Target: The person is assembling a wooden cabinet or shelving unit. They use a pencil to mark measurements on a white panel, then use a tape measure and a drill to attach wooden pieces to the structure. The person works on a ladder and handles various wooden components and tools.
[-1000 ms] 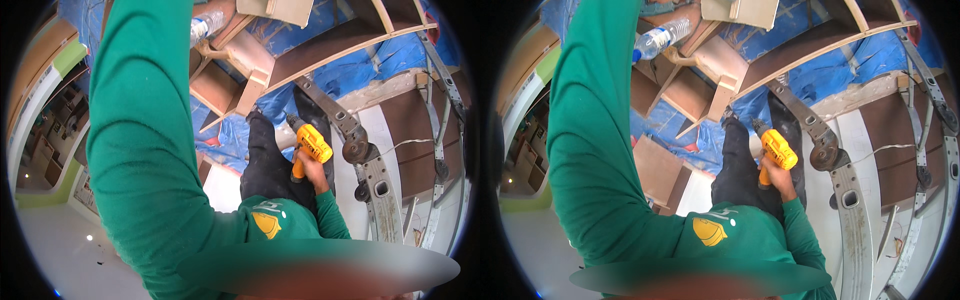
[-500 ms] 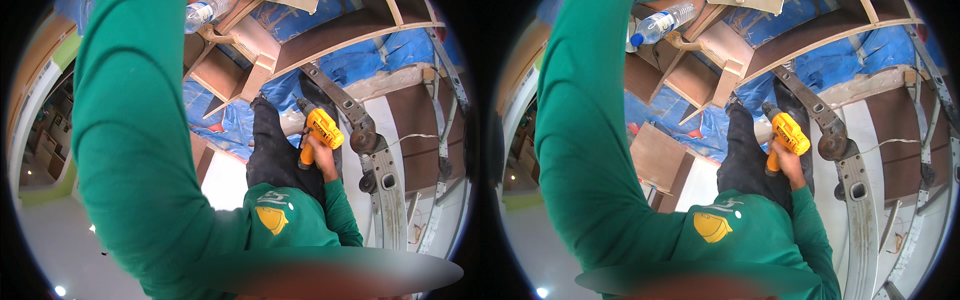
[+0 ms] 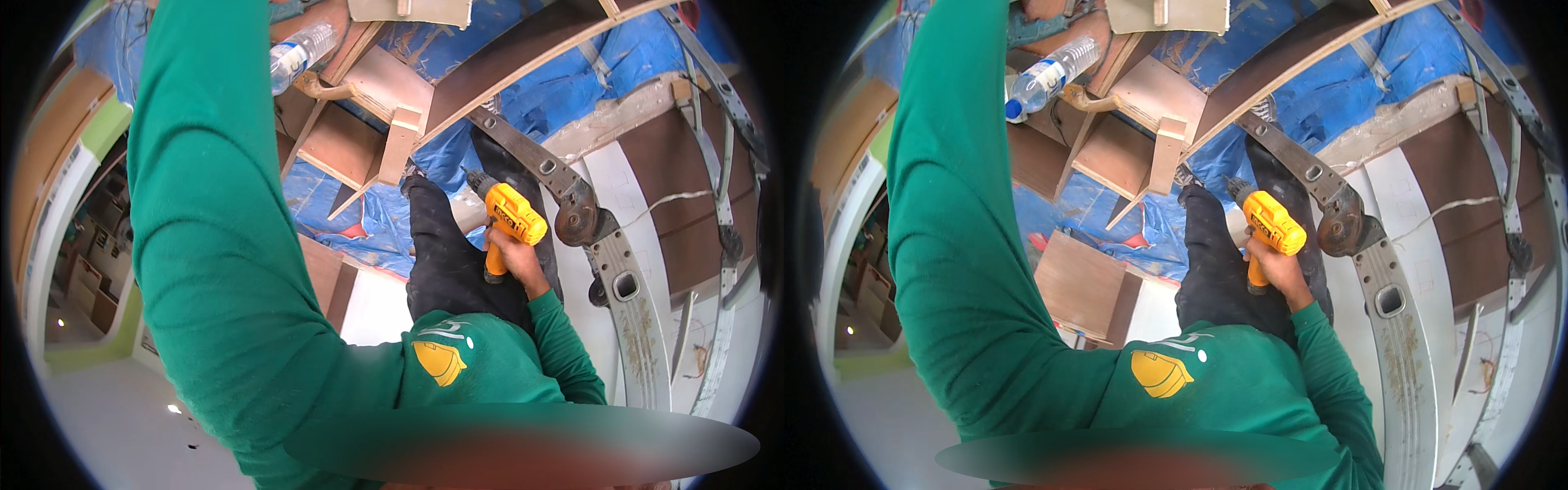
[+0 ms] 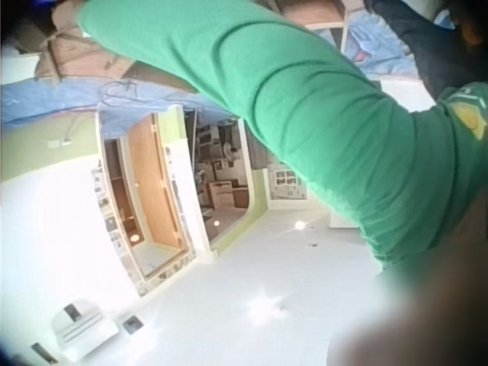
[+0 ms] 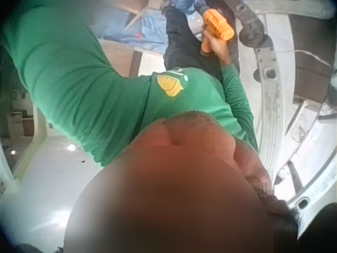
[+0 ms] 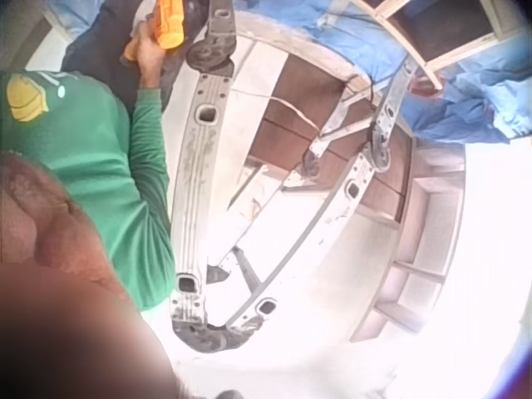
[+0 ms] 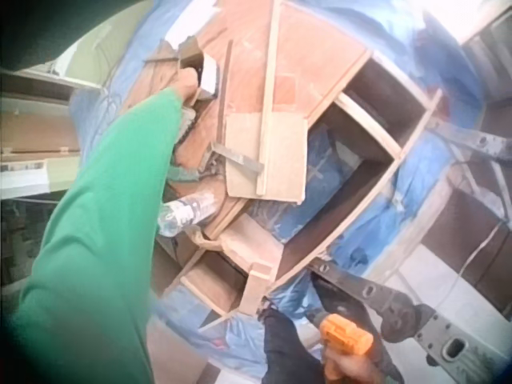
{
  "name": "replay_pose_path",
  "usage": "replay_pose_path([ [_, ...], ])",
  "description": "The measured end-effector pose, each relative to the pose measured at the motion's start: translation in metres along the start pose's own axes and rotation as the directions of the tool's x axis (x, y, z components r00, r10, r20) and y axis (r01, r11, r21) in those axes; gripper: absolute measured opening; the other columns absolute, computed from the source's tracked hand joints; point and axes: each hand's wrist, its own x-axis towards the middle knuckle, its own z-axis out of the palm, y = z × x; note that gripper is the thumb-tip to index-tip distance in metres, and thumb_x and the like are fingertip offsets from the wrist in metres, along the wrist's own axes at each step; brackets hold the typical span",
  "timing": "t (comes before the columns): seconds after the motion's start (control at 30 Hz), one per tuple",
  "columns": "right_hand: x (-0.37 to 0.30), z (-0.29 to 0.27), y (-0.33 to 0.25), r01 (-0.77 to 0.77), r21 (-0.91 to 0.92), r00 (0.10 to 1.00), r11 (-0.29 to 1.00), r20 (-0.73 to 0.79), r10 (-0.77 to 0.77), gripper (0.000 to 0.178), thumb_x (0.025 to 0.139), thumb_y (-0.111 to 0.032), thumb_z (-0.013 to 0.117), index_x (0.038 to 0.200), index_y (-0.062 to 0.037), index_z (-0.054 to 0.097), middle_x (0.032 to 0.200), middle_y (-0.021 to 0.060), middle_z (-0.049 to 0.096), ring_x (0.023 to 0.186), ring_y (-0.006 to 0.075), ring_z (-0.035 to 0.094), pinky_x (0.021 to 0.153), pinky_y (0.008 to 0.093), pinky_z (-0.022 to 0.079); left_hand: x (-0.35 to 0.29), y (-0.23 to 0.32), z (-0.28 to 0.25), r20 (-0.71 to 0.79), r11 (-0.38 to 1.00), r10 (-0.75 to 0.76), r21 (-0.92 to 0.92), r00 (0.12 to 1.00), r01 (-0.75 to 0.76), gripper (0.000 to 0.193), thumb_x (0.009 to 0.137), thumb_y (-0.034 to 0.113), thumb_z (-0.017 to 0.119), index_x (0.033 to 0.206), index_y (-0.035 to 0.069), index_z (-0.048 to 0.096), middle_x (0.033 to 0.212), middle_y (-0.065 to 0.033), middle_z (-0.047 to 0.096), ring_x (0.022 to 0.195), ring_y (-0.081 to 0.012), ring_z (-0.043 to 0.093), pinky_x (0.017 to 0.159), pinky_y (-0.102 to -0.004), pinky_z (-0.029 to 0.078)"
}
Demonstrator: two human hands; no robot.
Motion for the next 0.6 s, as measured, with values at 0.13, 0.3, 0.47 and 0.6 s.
replay_pose_path([
  [0.13, 0.002, -0.002, -0.002, -0.001, -0.002, 1.000, 1.000, 0.014, 0.001, 0.027, 0.091, -0.006, 0.069, 0.117, -0.0016, 0.065, 0.091, 0.0052, 0.067, 0.075, 0.0156, 0.066, 0.071, 0.0330, 0.055, 0.004, 0.003, 0.003, 0.005, 1.000, -0.011, -0.004, 1.000, 0.011, 0.024, 0.084, 0.020, 0.077, 0.097, 0.001, 0.074, 0.105, -0.0262, 0.074, 0.102, -0.0430, 0.072, 0.085, -0.0496, 0.059],
  [0.3, 0.001, -0.001, 0.001, -0.011, 0.005, 1.000, 1.000, 0.024, 0.011, 0.027, 0.091, -0.007, 0.069, 0.118, -0.0016, 0.065, 0.090, 0.0048, 0.067, 0.074, 0.0152, 0.066, 0.072, 0.0329, 0.055, -0.014, -0.006, -0.012, 0.018, 0.987, 0.067, 0.146, 0.998, -0.069, 0.028, 0.086, 0.021, 0.078, 0.102, -0.001, 0.072, 0.107, -0.0268, 0.074, 0.104, -0.0442, 0.071, 0.087, -0.0501, 0.059],
  [0.47, 0.002, 0.002, 0.003, -0.022, 0.021, 0.999, 1.000, 0.037, 0.022, 0.029, 0.091, -0.006, 0.068, 0.119, -0.0020, 0.064, 0.090, 0.0047, 0.066, 0.075, 0.0157, 0.066, 0.072, 0.0331, 0.055, -0.026, 0.003, -0.026, 0.008, 0.999, -0.025, -0.038, 1.000, 0.026, 0.022, 0.090, 0.016, 0.071, 0.102, -0.003, 0.073, 0.107, -0.0301, 0.073, 0.103, -0.0450, 0.072, 0.085, -0.0494, 0.058],
  [0.6, 0.005, 0.009, 0.006, 0.035, 0.082, 0.999, 0.996, -0.004, -0.035, 0.029, 0.090, -0.002, 0.068, 0.119, -0.0018, 0.063, 0.095, 0.0050, 0.066, 0.076, 0.0164, 0.067, 0.070, 0.0345, 0.056, -0.001, 0.008, -0.015, -0.041, 0.984, -0.026, -0.175, 0.999, 0.019, 0.019, 0.094, 0.007, 0.059, 0.100, -0.003, 0.073, 0.102, -0.0323, 0.073, 0.100, -0.0456, 0.072, 0.082, -0.0545, 0.057],
])
